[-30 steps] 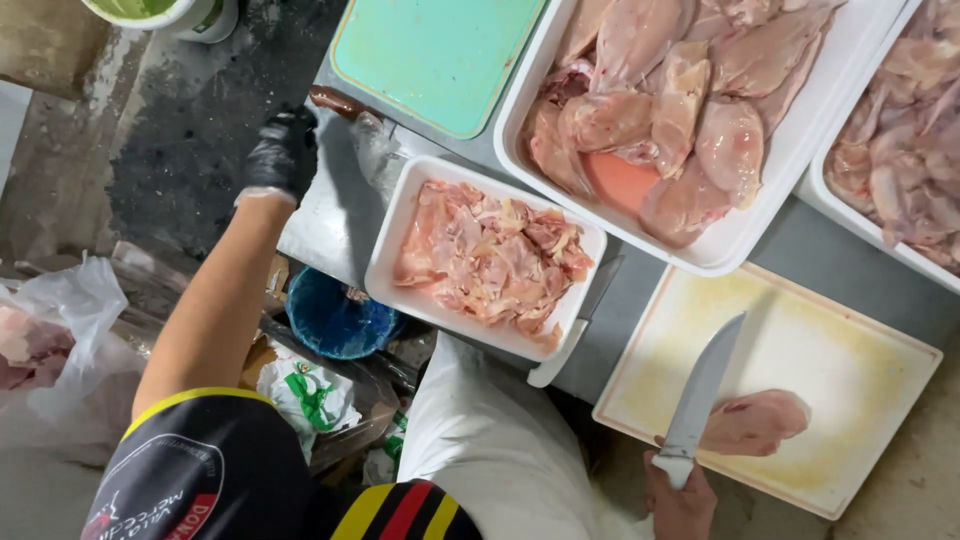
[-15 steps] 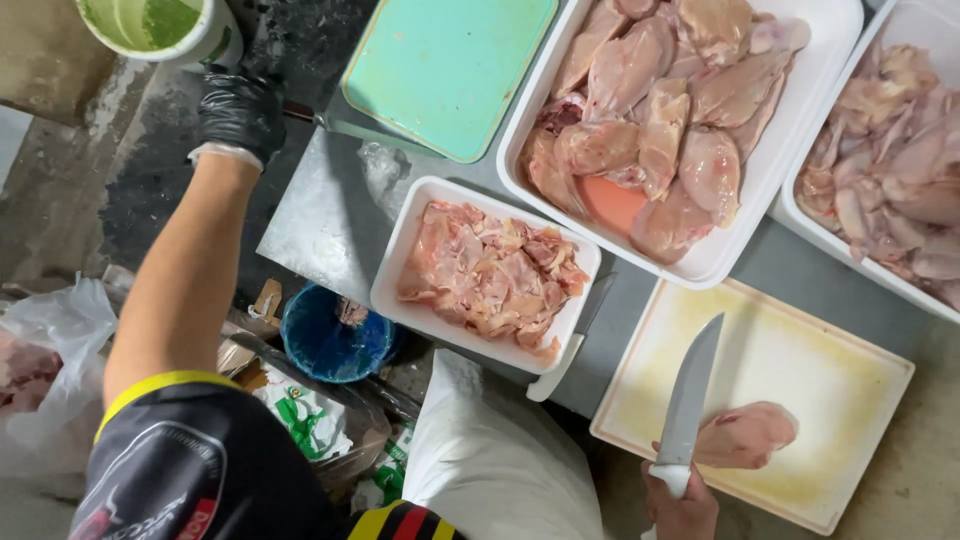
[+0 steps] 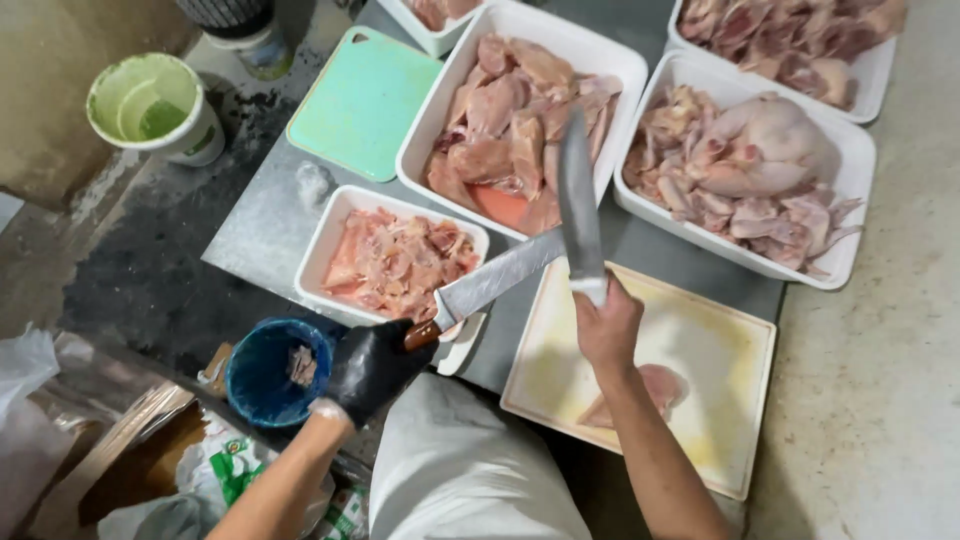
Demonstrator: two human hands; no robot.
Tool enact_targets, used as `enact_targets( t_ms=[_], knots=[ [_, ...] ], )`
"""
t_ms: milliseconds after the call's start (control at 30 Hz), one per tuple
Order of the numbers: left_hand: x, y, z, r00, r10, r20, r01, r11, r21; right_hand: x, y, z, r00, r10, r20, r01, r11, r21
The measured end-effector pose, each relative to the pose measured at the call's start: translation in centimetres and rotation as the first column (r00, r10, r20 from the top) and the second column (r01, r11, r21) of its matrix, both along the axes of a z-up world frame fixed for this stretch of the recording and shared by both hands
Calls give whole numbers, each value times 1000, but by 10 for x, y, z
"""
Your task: Slicing raw chicken breasts on a cutting board and sorting the pieces into plastic trays in a food processing environment.
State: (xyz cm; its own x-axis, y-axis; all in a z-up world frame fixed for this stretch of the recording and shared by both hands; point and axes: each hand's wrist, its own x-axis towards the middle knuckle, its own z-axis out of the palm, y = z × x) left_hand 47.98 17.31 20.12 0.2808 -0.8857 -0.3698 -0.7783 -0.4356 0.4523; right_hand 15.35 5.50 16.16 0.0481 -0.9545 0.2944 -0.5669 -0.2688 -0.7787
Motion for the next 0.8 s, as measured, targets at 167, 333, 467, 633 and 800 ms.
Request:
enact_targets(
  t_ms=[167,333,467,633,800],
  knots=[
    [11,35,32,984,126,125,-111,986,-127,-100,45,-21,461,580,-672,-128,792,597],
    [-51,36,60,993,-112,-38,64,780,-623,-78,72,72,871,68,487,-377,728,572],
    [-6,33,34,961,33,276,191,644,-741,-131,74,122,521,759,-391,-502,643,579],
    [-105,42,87,946,-255,201,319,610,-725,-139,45,77,1000,0,13,5,937,-350],
    [-118,35,82,944,-292,153,313,644,-698,-137,34,91,954,-116,-277,-66,819,-569]
  ],
)
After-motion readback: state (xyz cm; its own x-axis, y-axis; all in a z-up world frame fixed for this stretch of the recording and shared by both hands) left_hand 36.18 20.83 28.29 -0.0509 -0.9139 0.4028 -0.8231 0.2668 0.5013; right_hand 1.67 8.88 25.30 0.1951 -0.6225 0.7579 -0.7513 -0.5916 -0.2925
